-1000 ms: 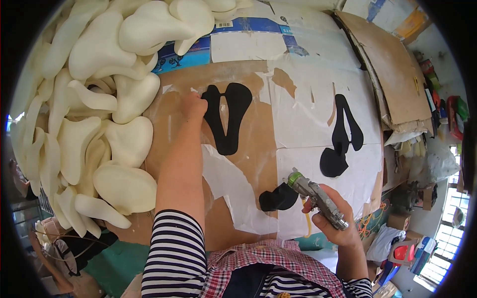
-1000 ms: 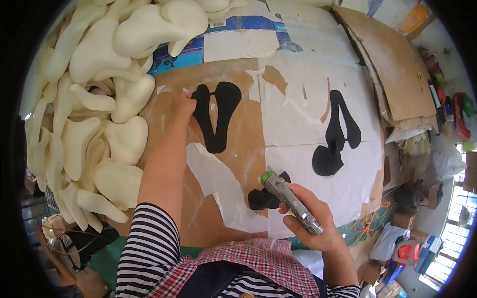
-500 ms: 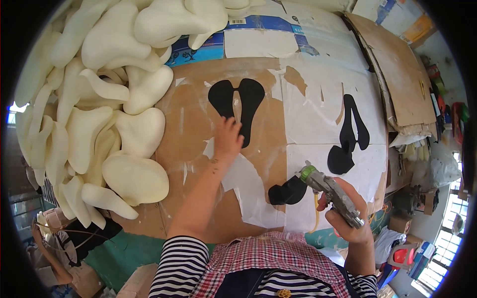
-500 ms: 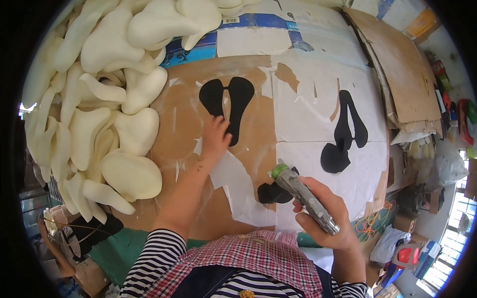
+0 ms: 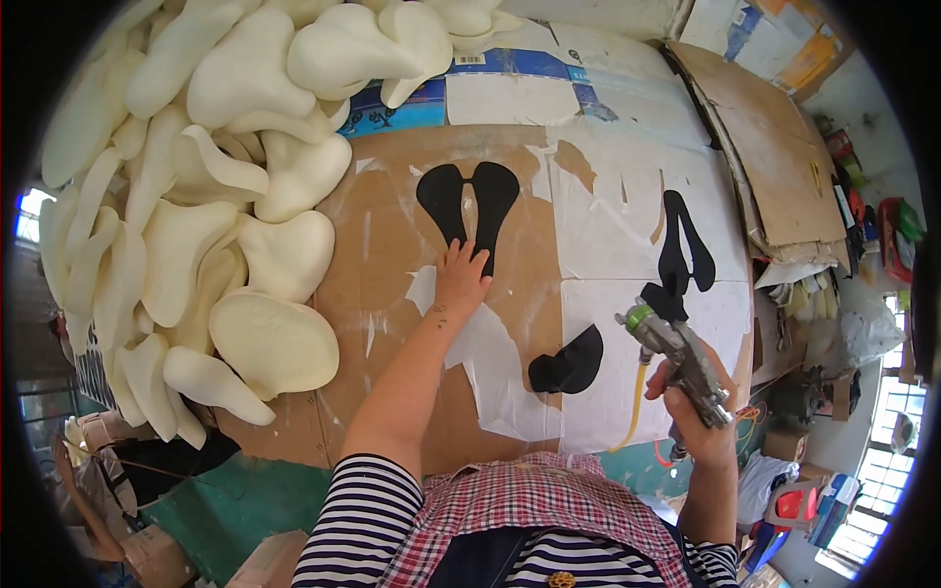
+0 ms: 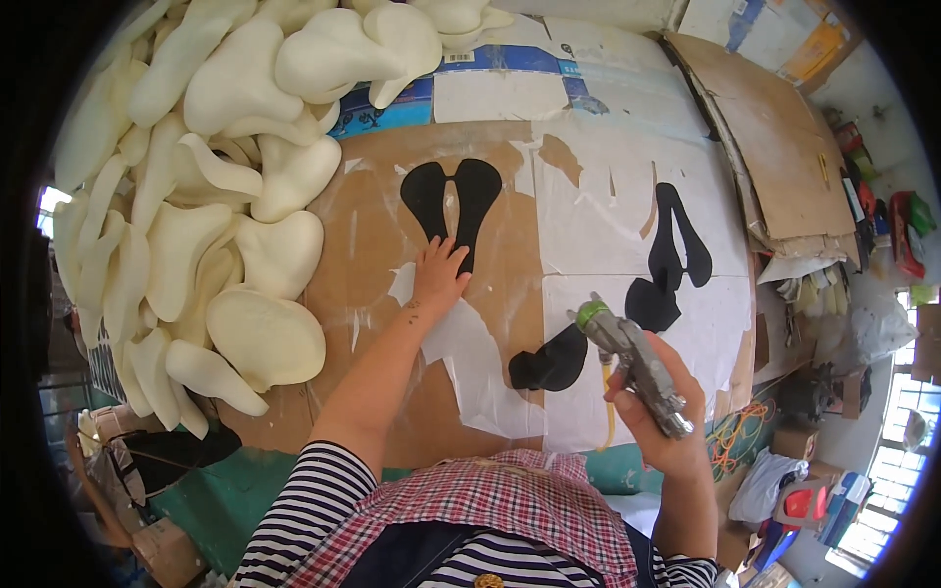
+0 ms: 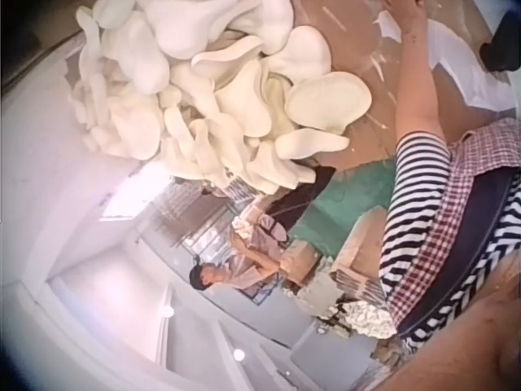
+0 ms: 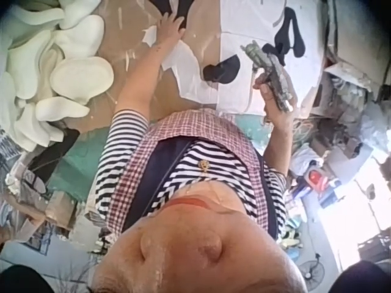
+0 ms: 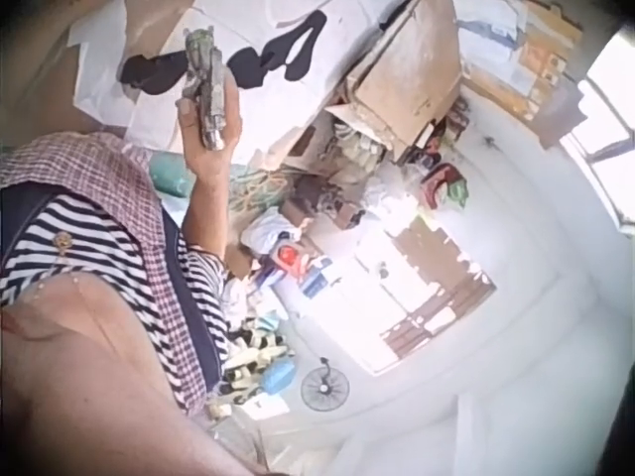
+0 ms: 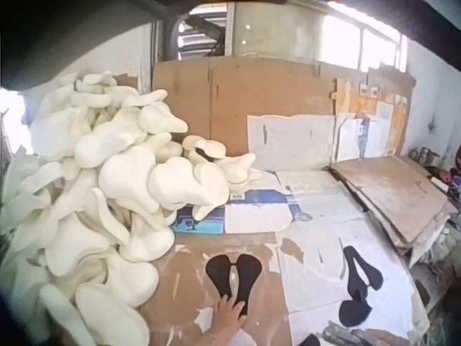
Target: Applying glue to shaped material components using a handheld spray gun in a factory setting.
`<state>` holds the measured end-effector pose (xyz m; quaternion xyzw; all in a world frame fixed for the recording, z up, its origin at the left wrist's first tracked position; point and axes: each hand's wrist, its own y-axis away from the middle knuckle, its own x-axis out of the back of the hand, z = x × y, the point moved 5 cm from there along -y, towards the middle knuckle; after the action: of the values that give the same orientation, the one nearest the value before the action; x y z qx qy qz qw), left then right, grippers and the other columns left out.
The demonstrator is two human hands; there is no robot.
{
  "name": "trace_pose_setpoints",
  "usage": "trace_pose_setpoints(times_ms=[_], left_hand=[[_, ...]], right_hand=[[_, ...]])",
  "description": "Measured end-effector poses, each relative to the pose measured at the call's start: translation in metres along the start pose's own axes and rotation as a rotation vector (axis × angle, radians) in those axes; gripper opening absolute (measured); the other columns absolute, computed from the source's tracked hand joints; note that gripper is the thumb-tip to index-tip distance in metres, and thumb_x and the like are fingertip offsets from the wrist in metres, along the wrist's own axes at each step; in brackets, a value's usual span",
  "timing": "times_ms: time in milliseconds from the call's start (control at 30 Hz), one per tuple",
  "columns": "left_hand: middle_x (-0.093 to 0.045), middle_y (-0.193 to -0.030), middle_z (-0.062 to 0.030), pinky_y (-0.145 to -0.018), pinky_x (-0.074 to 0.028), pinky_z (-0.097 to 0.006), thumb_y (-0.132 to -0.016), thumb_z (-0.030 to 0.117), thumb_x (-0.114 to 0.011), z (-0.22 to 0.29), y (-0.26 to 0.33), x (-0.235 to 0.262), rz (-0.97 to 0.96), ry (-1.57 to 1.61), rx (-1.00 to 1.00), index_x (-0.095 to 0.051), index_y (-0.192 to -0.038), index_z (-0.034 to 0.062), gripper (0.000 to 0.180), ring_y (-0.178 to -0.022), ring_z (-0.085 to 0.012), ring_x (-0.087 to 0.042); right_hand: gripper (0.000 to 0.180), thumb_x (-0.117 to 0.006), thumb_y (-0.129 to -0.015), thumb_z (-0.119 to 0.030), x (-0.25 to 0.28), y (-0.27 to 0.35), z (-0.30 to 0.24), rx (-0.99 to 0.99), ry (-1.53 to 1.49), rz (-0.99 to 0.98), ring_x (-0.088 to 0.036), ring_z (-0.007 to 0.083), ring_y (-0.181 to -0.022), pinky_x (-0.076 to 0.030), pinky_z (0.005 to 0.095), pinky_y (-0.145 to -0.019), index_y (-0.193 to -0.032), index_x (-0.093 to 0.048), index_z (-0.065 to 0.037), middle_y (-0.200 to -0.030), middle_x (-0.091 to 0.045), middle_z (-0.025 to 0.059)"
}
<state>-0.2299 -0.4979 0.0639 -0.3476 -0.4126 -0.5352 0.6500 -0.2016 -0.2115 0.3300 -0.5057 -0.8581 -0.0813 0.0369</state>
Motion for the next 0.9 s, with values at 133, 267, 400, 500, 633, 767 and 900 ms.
trace_pose_setpoints(times_ms=[133,267,400,500,633,767,900], left_hand=[[-0.042,-0.139,-0.0137,-0.107,-0.026,-0.047,-0.081,0.021,-0.067,-0.001,0.001,-0.001,-0.023,-0.002,0.014,-0.053,-0.126,0.012,0.048,-0.132,-0.0341,-0.033],[-0.043,-0.138,-0.0135,-0.107,-0.026,-0.047,-0.08,0.021,-0.067,-0.002,0.001,-0.003,-0.001,-0.004,0.013,-0.053,-0.126,0.0123,0.048,-0.132,-0.0341,-0.033],[-0.044,-0.136,-0.0131,-0.106,-0.026,-0.047,-0.079,0.021,-0.068,-0.001,0.0,-0.004,0.009,-0.004,0.005,-0.054,-0.124,0.0115,0.048,-0.131,-0.0342,-0.034],[-0.044,-0.135,-0.0129,-0.106,-0.026,-0.047,-0.079,0.02,-0.068,-0.004,0.0,-0.005,0.028,-0.001,0.003,-0.054,-0.123,0.0115,0.047,-0.13,-0.0343,-0.035],[-0.044,-0.136,-0.0128,-0.106,-0.026,-0.047,-0.079,0.02,-0.068,-0.004,0.0,-0.006,0.028,-0.001,0.009,-0.054,-0.123,0.0121,0.047,-0.13,-0.0346,-0.034],[-0.043,-0.137,-0.0124,-0.106,-0.026,-0.047,-0.079,0.02,-0.068,-0.003,0.0,-0.007,0.037,-0.001,0.004,-0.054,-0.123,0.0123,0.046,-0.131,-0.0343,-0.033],[-0.043,-0.137,-0.0118,-0.106,-0.026,-0.047,-0.079,0.02,-0.068,-0.003,0.0,-0.007,0.031,0.012,0.016,-0.054,-0.122,0.0125,0.046,-0.132,-0.034,-0.033]], right_hand=[[0.053,-0.063,-0.082,-0.004,0.002,0.013,-0.002,0.003,0.081,-0.126,-0.06,0.0156,-0.08,-0.049,0.0289,-0.073,-0.13,-0.044,0.003,-0.091,-0.062,0.0098],[0.051,-0.064,-0.082,-0.005,0.008,0.01,-0.004,-0.004,0.11,-0.021,-0.061,0.0154,-0.079,-0.05,0.0284,-0.072,-0.129,-0.045,0.004,-0.09,-0.062,0.0093],[0.052,-0.065,-0.083,-0.009,0.023,0.016,-0.005,-0.009,0.158,-0.015,-0.06,0.0145,-0.078,-0.05,0.0282,-0.071,-0.129,-0.045,0.004,-0.09,-0.061,0.0092],[0.052,-0.066,-0.084,-0.015,0.028,0.012,-0.009,-0.007,0.162,0.051,-0.06,0.0145,-0.077,-0.051,0.0288,-0.07,-0.128,-0.046,0.004,-0.088,-0.061,0.0092],[0.053,-0.066,-0.084,-0.019,0.028,0.015,-0.011,0.031,0.138,0.008,-0.06,0.0147,-0.077,-0.05,0.0292,-0.071,-0.127,-0.047,0.005,-0.088,-0.062,0.0099],[0.055,-0.066,-0.082,-0.018,0.01,0.011,-0.01,0.006,0.104,-0.07,-0.061,0.016,-0.078,-0.049,0.0289,-0.069,-0.128,-0.046,0.005,-0.087,-0.062,0.0109],[0.056,-0.066,-0.081,-0.016,0.018,0.008,-0.008,0.003,0.093,-0.047,-0.06,0.0157,-0.079,-0.048,0.0284,-0.07,-0.128,-0.045,0.005,-0.088,-0.062,0.0106]])
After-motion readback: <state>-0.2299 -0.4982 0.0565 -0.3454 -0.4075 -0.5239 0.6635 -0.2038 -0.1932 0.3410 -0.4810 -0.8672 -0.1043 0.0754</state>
